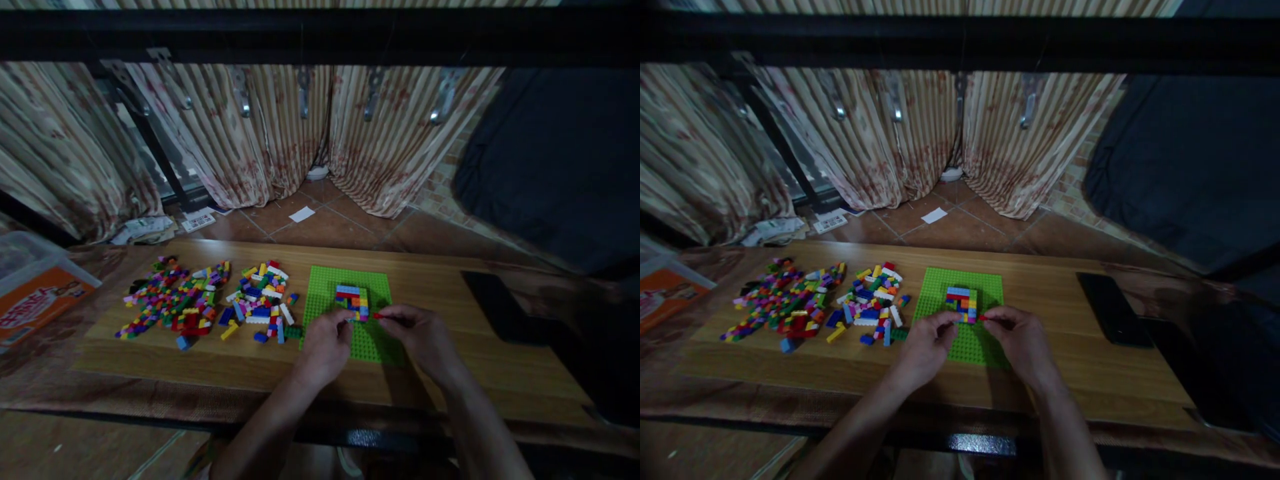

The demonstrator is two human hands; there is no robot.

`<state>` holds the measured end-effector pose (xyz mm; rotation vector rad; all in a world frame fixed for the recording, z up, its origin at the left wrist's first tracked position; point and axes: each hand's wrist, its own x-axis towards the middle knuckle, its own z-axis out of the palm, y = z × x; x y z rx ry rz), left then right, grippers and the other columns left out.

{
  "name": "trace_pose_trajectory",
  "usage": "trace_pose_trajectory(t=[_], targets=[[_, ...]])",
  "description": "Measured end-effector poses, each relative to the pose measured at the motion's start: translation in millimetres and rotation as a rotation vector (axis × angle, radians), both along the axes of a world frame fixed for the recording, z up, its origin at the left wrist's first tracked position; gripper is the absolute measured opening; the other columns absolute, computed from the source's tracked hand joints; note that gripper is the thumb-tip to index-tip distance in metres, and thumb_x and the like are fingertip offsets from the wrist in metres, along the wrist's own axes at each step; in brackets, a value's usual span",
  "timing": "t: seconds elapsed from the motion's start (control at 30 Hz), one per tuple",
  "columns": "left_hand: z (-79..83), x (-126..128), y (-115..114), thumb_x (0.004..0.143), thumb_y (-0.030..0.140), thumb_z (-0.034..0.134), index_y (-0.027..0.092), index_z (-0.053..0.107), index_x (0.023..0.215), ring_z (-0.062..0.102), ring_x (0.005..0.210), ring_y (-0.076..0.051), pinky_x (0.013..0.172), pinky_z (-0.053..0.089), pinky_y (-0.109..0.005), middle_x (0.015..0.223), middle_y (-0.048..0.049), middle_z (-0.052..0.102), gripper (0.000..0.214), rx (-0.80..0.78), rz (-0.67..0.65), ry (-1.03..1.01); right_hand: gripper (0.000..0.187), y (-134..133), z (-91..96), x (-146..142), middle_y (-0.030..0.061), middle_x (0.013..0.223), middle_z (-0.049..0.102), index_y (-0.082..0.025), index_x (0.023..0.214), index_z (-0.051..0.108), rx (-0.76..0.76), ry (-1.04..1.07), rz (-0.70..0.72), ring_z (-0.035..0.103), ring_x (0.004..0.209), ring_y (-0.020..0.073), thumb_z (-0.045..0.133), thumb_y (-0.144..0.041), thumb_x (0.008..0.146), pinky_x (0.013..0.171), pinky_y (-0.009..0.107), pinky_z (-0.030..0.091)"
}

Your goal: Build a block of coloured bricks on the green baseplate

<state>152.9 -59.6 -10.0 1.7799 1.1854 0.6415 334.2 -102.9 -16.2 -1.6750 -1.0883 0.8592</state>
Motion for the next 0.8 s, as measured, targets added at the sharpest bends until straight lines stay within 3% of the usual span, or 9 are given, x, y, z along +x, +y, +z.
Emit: trace_pose_trajectory(t=[0.27,0.53,0.8], targets=[[-3.8,5.2,-5.1,0.087,0.018,0.050,0.023,0.066,0.116,0.068,0.090,-0.017,0.085,0.052,-0.031,0.105,-0.0041,0.073,0.034,0.144,-0.051,0.124,0.013,8.9,1.2,-16.1,0.0019,0.080,0.073,-0.021,0.079,0.072,-0.020,-0.082,0.115,0.066,0.075,0.0172,0.065,-0.029,0.072,0.074,0.031,0.049],[-2.3,6.6,-8.7,0.089,0.017,0.048,0.022,0.063,0.118,0.067,0.091,-0.018,0.085,0.051,-0.032,0.106,-0.0041,0.071,0.033,0.264,-0.104,0.241,0.010,11.2,6.0,-24.7,0.0015,0.074,0.072,-0.021,0.075,0.070,-0.027,-0.199,0.034,0.065,0.070,0.0164,0.062,-0.025,0.072,0.069,0.030,0.048],[-5.0,8.3,-14.9,0.093,0.021,0.041,0.021,0.054,0.123,0.065,0.094,-0.022,0.081,0.052,-0.034,0.109,-0.0062,0.068,0.033,0.386,-0.163,0.436,0.011,10.7,6.1,-23.7,0.0015,0.072,0.072,-0.020,0.073,0.071,-0.018,-0.172,0.019,0.064,0.066,0.0156,0.061,-0.024,0.071,0.065,0.028,0.047]])
